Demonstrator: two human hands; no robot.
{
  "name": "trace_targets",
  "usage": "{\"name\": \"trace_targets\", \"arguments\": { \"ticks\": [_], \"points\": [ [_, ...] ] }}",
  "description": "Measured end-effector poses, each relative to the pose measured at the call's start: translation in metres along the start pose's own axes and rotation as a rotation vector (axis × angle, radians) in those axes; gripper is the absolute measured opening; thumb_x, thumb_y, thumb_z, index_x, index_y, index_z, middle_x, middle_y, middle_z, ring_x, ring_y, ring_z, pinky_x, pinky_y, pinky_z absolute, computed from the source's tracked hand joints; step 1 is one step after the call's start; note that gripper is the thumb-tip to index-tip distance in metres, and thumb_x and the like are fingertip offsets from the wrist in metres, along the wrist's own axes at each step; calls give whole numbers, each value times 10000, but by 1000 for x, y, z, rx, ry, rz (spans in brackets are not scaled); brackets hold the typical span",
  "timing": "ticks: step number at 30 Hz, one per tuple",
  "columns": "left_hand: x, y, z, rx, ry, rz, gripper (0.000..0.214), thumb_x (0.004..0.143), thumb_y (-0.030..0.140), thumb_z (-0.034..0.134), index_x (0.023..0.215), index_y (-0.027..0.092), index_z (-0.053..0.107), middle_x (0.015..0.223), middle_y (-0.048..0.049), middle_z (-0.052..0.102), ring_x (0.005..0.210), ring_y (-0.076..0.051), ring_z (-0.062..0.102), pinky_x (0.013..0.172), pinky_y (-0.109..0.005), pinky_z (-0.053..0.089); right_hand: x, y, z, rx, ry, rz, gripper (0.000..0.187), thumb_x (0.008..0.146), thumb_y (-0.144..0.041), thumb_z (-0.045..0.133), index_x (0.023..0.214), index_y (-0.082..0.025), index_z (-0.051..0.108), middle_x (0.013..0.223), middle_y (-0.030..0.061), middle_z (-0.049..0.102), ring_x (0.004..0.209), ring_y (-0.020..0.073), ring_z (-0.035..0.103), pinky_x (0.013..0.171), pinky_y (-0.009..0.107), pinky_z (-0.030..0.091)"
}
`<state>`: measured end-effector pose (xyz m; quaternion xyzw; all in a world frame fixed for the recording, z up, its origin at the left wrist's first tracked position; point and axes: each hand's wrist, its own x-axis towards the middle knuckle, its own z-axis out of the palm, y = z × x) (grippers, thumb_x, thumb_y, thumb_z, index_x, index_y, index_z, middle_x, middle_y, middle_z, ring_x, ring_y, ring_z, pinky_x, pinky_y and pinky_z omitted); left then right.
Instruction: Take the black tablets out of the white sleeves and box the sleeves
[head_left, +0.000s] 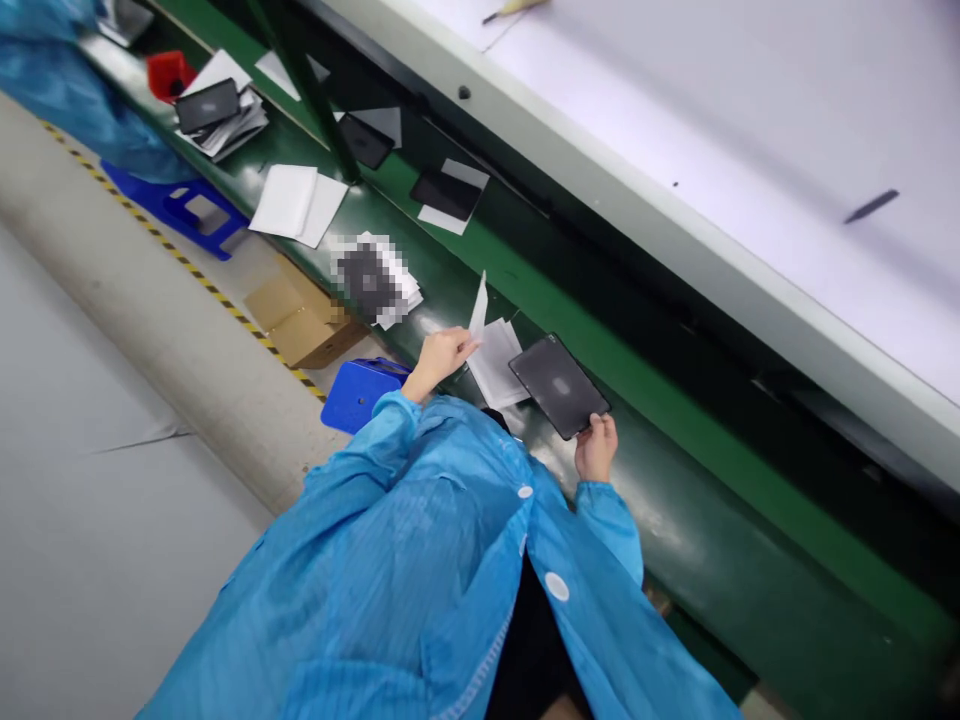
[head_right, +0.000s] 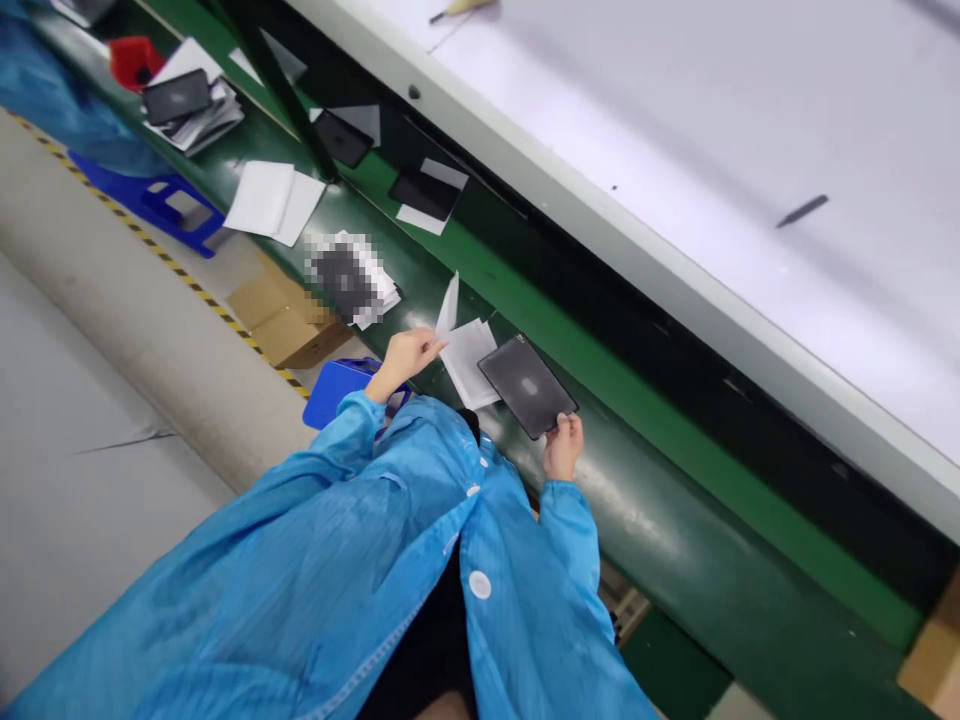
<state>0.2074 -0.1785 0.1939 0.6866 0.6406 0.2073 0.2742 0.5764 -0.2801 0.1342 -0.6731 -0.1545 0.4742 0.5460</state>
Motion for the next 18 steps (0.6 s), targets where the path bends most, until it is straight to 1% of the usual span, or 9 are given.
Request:
{"name": "trace_targets", "arguments": {
  "ticks": [2,4,7,9,11,13,15,18],
  "points": [
    [4,16,0,111,-42,21,562,1085,608,459,761,190,649,796,-73,667,799,-199,621,687,-300,366,-2,-9,7,0,0,-57,469,686,-497,837,881,-252,488,723,-91,551,606,86,512,546,200,423],
    [11,28,11,182,-166,13,597,1084,644,450,816,183,718,841,-105,718,878,-234,679,722,-302,409,-3,-15,13,-6,-6,-97,482,697,-521,835,884,-251,482,710,-94,529,591,80,491,543,200,410],
    [25,34,41,246,-428,-61,606,1072,659,477,908,166,788,939,-150,778,1011,-285,732,801,-313,478,-7,-19,18,-10,-17,-100,487,716,-542,828,873,-254,468,707,-92,522,593,81,491,550,205,416],
    [30,31,63,260,-553,-129,582,1090,609,467,985,153,812,1052,-177,800,1098,-305,744,864,-325,511,-10,-17,19,-5,-14,-86,488,719,-548,823,868,-256,462,716,-88,532,611,87,511,564,206,431],
    [30,26,83,262,-612,-173,559,1118,534,430,1061,135,817,1155,-199,798,1151,-312,746,911,-333,531,-13,-13,19,2,-2,-67,495,708,-553,826,871,-258,463,736,-82,558,645,98,547,590,212,461],
    [27,19,97,258,-636,-180,548,1137,458,381,1120,115,809,1218,-215,788,1168,-306,750,946,-338,543,-16,-8,18,14,15,-39,510,682,-560,838,884,-261,478,773,-70,603,691,116,593,619,229,497],
    [22,12,107,243,-660,-173,521,1142,391,359,1150,118,803,1258,-206,784,1180,-285,750,988,-330,544,-19,-2,17,14,27,-5,520,665,-565,850,901,-266,497,805,-59,640,718,133,623,633,245,517],
    [17,2,116,210,-685,-153,431,1116,324,412,1153,148,803,1288,-169,785,1191,-251,746,1032,-303,537,-22,7,19,-7,24,43,531,661,-580,859,913,-273,506,817,-53,661,710,142,630,625,254,520]
  ]
}}
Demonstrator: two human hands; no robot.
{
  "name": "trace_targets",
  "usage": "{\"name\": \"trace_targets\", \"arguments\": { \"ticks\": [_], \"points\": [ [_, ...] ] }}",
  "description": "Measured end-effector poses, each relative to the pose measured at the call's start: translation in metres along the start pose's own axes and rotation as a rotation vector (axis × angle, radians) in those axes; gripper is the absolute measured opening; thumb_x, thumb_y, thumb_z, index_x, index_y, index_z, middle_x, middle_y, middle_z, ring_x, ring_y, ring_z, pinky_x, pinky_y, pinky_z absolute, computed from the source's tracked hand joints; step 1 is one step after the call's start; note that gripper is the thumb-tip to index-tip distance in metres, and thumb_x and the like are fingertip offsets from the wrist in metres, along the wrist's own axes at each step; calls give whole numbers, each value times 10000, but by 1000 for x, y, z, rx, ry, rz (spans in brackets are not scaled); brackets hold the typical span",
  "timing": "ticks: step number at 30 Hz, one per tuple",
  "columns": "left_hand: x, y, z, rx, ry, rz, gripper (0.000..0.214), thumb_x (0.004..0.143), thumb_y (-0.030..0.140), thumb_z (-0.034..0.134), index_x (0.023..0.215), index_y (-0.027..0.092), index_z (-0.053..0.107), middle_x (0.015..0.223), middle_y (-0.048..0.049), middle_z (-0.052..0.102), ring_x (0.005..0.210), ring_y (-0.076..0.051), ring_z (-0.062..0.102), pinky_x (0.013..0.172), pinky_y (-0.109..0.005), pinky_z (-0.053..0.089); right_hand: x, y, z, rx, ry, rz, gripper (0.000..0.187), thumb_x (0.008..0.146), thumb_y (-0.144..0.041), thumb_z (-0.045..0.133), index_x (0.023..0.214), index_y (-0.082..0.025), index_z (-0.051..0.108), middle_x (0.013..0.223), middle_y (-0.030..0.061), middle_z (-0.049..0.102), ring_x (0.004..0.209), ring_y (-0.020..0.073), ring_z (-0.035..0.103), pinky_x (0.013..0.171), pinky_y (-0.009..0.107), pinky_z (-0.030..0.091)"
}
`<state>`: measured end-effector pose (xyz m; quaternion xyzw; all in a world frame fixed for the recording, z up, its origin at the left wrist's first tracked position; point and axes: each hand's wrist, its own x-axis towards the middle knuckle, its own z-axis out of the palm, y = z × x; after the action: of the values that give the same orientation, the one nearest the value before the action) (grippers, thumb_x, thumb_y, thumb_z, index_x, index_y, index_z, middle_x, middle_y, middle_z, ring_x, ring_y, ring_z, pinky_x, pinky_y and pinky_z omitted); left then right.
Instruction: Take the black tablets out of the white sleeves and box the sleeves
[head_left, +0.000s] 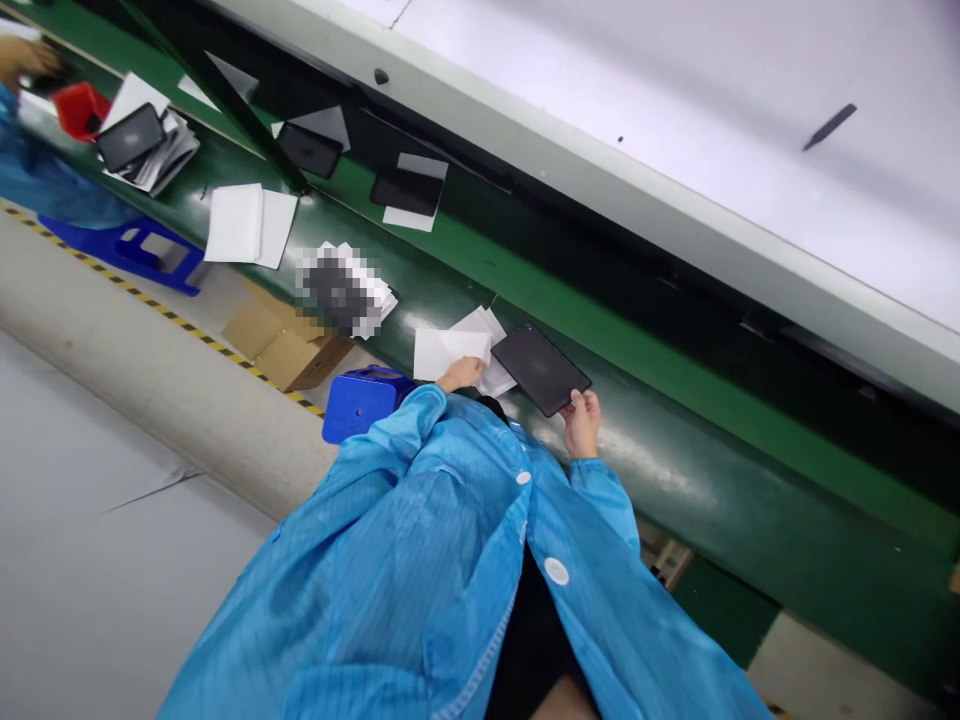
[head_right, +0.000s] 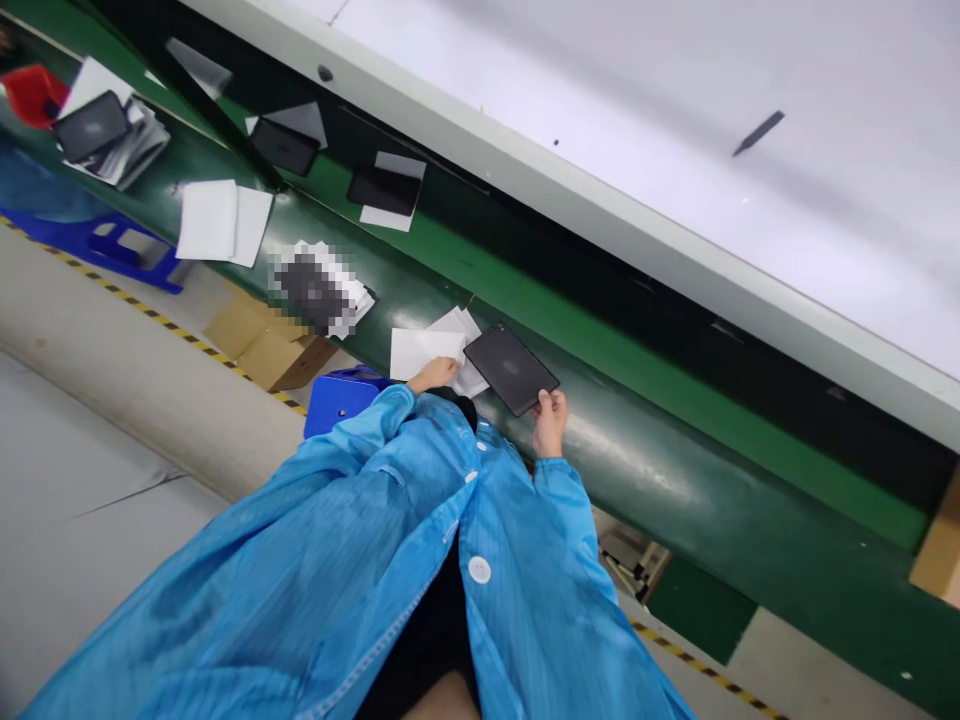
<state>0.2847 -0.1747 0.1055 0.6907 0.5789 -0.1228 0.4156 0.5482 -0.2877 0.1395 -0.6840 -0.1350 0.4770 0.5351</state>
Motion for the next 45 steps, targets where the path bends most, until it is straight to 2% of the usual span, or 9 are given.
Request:
{"name": "trace_targets", "arguments": {
  "ticks": [4,8,19,24,29,33,39,42,45],
  "points": [
    [4,-9,5,-33,13,31,370,1069,293,476,1160,126,793,1252,-172,794,1144,-251,750,1026,-311,549,-1,6,6,-27,4,34,586,610,-599,885,923,-274,511,769,-74,630,677,136,603,614,253,514],
    [5,-14,5,-77,52,86,354,1047,289,489,1132,137,797,1162,-134,817,1070,-230,746,1006,-306,555,-1,6,14,-88,-52,3,578,631,-624,872,934,-268,533,719,-86,584,681,138,585,642,270,529],
    [-2,-18,-3,-126,92,154,272,1014,261,547,936,143,779,919,-101,790,877,-213,710,881,-296,540,-3,0,15,-242,-171,2,474,694,-546,870,962,-232,638,839,-7,725,793,185,645,669,292,497],
    [-7,-4,-10,-112,45,260,253,1029,266,566,901,155,754,939,-96,783,884,-211,704,878,-288,510,-2,4,22,-234,-215,25,518,638,-569,902,933,-223,655,805,-2,723,751,179,635,627,280,487],
    [-16,25,-8,-104,-9,401,239,1022,291,595,885,178,755,922,-74,789,871,-197,706,834,-266,487,-3,14,48,-165,-266,69,552,604,-593,922,896,-232,625,802,-14,720,756,170,655,615,267,530],
    [-21,44,-3,-121,-43,517,263,1003,284,574,838,173,746,857,-71,775,786,-185,668,746,-264,452,-6,22,65,-107,-307,99,554,591,-593,933,915,-232,666,834,-16,729,751,161,660,603,265,564],
    [-24,48,-6,-190,-38,505,277,968,267,558,783,148,726,703,-30,709,637,-144,561,645,-254,378,-7,30,59,-60,-371,200,540,532,-522,989,861,-230,677,896,-19,744,760,139,664,652,251,598],
    [-26,50,-3,-205,-53,529,244,926,276,613,733,164,712,658,-10,682,626,-139,545,632,-251,367,-9,36,57,-49,-399,229,573,474,-467,1006,763,-241,566,746,-61,670,693,131,649,635,249,593],
    [-27,51,2,-229,-78,545,219,889,253,652,684,181,680,650,-3,669,629,-143,535,621,-255,359,-9,42,59,-40,-392,254,615,458,-436,991,776,-258,495,693,-84,636,676,143,667,639,264,601]
  ]
}}
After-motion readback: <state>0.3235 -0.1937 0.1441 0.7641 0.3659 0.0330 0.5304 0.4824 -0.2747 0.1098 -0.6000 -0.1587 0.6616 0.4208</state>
